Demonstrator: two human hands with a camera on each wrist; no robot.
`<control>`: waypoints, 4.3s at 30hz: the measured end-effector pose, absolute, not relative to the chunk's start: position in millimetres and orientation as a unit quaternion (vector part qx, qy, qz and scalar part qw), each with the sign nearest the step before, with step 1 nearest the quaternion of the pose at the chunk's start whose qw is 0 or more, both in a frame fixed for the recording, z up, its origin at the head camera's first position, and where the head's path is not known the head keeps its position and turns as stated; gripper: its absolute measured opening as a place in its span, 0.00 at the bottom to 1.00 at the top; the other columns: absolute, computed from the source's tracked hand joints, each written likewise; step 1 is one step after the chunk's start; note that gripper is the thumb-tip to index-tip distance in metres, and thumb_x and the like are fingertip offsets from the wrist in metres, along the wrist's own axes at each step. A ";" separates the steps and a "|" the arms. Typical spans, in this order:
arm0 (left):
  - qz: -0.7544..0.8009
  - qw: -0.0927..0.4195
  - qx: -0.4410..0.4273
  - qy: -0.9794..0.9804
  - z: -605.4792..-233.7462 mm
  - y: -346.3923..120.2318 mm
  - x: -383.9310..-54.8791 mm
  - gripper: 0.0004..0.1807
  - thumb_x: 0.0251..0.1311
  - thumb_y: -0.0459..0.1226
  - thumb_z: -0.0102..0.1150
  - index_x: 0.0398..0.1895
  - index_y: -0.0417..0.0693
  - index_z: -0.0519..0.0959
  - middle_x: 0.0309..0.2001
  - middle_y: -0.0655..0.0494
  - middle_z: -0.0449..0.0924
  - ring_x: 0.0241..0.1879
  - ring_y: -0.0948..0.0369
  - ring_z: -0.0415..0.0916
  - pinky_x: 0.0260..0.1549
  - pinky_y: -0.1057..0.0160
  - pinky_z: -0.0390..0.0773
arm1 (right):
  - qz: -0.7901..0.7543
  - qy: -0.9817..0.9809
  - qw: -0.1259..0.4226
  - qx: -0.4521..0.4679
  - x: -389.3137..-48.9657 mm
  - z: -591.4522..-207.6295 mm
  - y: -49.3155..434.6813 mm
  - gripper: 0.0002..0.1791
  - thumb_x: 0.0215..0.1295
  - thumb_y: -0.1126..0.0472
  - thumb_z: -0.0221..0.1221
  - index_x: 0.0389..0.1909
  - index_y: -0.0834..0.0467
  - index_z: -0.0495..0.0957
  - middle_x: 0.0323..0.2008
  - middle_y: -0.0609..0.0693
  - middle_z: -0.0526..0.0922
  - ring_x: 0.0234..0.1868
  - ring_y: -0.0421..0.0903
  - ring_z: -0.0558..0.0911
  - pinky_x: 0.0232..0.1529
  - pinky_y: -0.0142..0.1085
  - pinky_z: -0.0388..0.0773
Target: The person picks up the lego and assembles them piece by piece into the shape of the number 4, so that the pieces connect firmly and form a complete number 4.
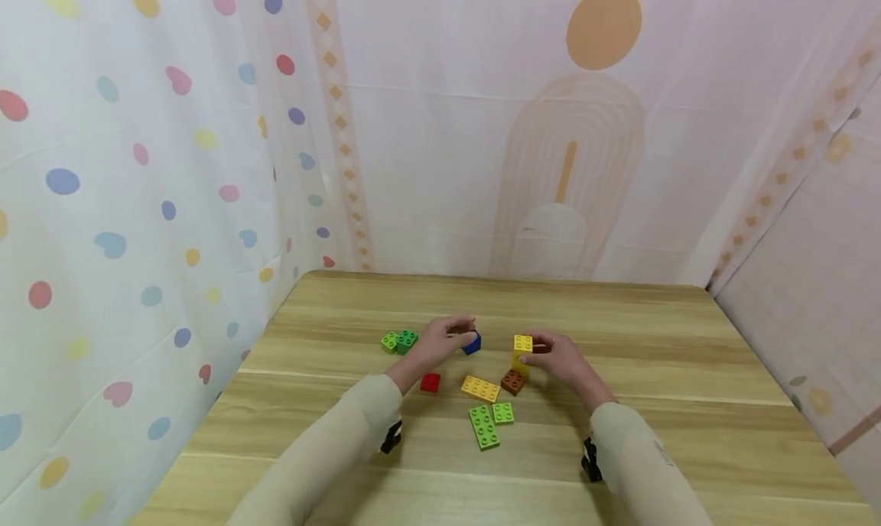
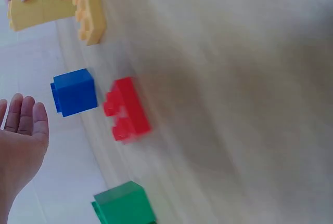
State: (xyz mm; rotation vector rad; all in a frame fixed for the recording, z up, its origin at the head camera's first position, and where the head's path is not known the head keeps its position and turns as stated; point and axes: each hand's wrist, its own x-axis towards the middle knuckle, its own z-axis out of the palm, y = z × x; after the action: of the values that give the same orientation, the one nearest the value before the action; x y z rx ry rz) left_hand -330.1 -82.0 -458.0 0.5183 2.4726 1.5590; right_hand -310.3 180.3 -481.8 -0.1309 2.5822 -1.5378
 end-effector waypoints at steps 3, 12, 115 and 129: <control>0.531 0.101 0.176 0.823 -464.3 -88.3 -323.2 0.24 0.69 0.39 0.60 0.65 0.40 0.74 0.57 0.48 0.78 0.59 0.51 0.73 0.57 0.52 0.73 | -0.508 0.858 0.068 -0.043 -308.7 -482.3 179.9 0.26 0.63 0.59 0.68 0.61 0.59 0.76 0.52 0.54 0.81 0.56 0.55 0.77 0.55 0.50 0.75; 0.454 0.159 0.206 0.852 -483.5 -97.7 -314.0 0.25 0.63 0.41 0.67 0.62 0.47 0.77 0.55 0.55 0.79 0.56 0.55 0.75 0.56 0.52 0.73 | -0.527 0.846 0.061 -0.050 -307.9 -492.6 180.3 0.27 0.65 0.61 0.66 0.65 0.58 0.74 0.55 0.55 0.80 0.58 0.55 0.77 0.55 0.48 0.76; 0.420 0.073 0.239 0.873 -438.3 -59.2 -353.8 0.17 0.60 0.43 0.69 0.51 0.47 0.84 0.41 0.60 0.82 0.38 0.62 0.75 0.38 0.63 0.76 | -0.566 0.820 0.071 -0.040 -309.3 -496.5 178.8 0.24 0.65 0.59 0.66 0.61 0.58 0.77 0.54 0.53 0.80 0.53 0.49 0.78 0.53 0.46 0.77; 0.417 0.080 0.270 0.864 -444.8 -39.3 -352.0 0.19 0.62 0.43 0.68 0.53 0.45 0.83 0.43 0.58 0.82 0.38 0.64 0.75 0.37 0.66 0.76 | -0.568 0.819 0.075 -0.036 -307.9 -496.6 178.3 0.25 0.66 0.60 0.65 0.64 0.57 0.75 0.54 0.52 0.81 0.51 0.48 0.79 0.52 0.45 0.77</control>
State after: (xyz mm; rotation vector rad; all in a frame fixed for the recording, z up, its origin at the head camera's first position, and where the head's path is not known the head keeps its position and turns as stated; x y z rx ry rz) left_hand -352.0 -39.3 -444.8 0.8067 2.5839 1.2480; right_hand -307.9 178.3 -496.6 -0.1088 2.4557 -1.7047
